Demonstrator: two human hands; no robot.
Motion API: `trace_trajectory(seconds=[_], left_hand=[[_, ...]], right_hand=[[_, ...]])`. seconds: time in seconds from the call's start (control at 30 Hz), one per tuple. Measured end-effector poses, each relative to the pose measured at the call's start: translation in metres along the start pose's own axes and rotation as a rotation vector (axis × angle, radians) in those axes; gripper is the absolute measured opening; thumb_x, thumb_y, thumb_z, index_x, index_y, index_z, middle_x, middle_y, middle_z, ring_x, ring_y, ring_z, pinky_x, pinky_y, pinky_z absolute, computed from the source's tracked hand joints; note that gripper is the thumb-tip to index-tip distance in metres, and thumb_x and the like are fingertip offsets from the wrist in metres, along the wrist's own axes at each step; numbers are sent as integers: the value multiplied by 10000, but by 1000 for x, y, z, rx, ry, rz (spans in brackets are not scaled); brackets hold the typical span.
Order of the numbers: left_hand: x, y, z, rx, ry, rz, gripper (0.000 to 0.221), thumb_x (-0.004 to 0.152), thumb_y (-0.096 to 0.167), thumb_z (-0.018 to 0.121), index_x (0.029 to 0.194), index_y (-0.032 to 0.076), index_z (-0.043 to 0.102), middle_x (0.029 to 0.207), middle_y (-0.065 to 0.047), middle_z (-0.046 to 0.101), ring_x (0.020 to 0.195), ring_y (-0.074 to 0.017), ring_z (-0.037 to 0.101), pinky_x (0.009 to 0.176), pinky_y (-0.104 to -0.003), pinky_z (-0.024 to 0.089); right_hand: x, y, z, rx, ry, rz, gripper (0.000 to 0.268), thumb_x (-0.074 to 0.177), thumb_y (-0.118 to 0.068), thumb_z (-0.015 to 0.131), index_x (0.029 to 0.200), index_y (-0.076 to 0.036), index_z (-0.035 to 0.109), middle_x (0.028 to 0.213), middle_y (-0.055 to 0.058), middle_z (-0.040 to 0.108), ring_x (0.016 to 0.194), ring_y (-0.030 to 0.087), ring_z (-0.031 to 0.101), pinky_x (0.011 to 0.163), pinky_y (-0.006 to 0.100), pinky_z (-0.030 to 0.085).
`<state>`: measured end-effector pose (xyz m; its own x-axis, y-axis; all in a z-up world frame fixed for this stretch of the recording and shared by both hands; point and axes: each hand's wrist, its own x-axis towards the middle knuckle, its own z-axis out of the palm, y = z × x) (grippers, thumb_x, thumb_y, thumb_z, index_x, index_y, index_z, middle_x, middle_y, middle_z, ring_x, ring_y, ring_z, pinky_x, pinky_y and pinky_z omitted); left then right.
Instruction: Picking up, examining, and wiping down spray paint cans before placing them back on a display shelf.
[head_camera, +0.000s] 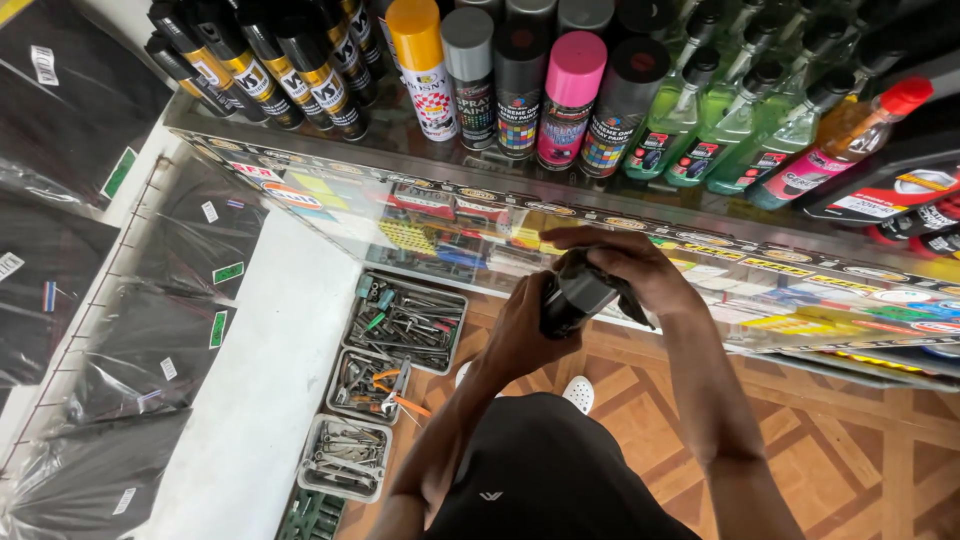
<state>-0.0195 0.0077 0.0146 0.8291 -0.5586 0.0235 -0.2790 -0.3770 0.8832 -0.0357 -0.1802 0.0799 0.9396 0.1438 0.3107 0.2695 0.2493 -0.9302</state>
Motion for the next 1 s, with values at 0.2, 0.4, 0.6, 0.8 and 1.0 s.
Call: trace_trajectory(seconds=[0.2,0.4,0.6,0.8,1.0], left_hand=[[-3,6,-12,-108,-51,-61,804,628,294,855,1299,110,452,1123,-252,622,1101,-529,635,859,-663,528],[4,-15,-16,-213,-65,39,784,611,256,880,1268,126,474,1063,-227,666,1027,-521,665,819,-596,513],[17,-15,-15,-219,-108,133,757,572,267,879,1200,124,481,966,-267,669,956,-523,675,678,-565,432],[33,-29,-23,-228,-54,206,814,569,251,902,1264,134,495,956,-242,680,958,-498,688,811,-555,513],[34,-14,-29,-286,21,241,719,613,227,897,1223,107,535,929,-259,695,900,-510,695,804,-579,498]], right_hand=[[-2,-2,6,-25,39,78,360,988,-184,581,1245,48,682,1206,144,729,1132,203,653,994,386,492],[6,3,-7,15,-133,-66,363,887,-141,617,1111,126,720,1295,346,637,1182,435,669,1015,501,492],[21,19,-26,-99,-75,-47,301,925,-96,611,1115,99,740,1171,265,735,1110,313,701,956,427,521],[28,9,-20,15,-171,-123,373,934,-174,612,1149,111,721,1364,319,627,1252,404,630,1045,517,474],[33,22,-33,58,212,72,287,960,-44,619,1194,96,709,993,183,739,859,186,701,710,270,549]])
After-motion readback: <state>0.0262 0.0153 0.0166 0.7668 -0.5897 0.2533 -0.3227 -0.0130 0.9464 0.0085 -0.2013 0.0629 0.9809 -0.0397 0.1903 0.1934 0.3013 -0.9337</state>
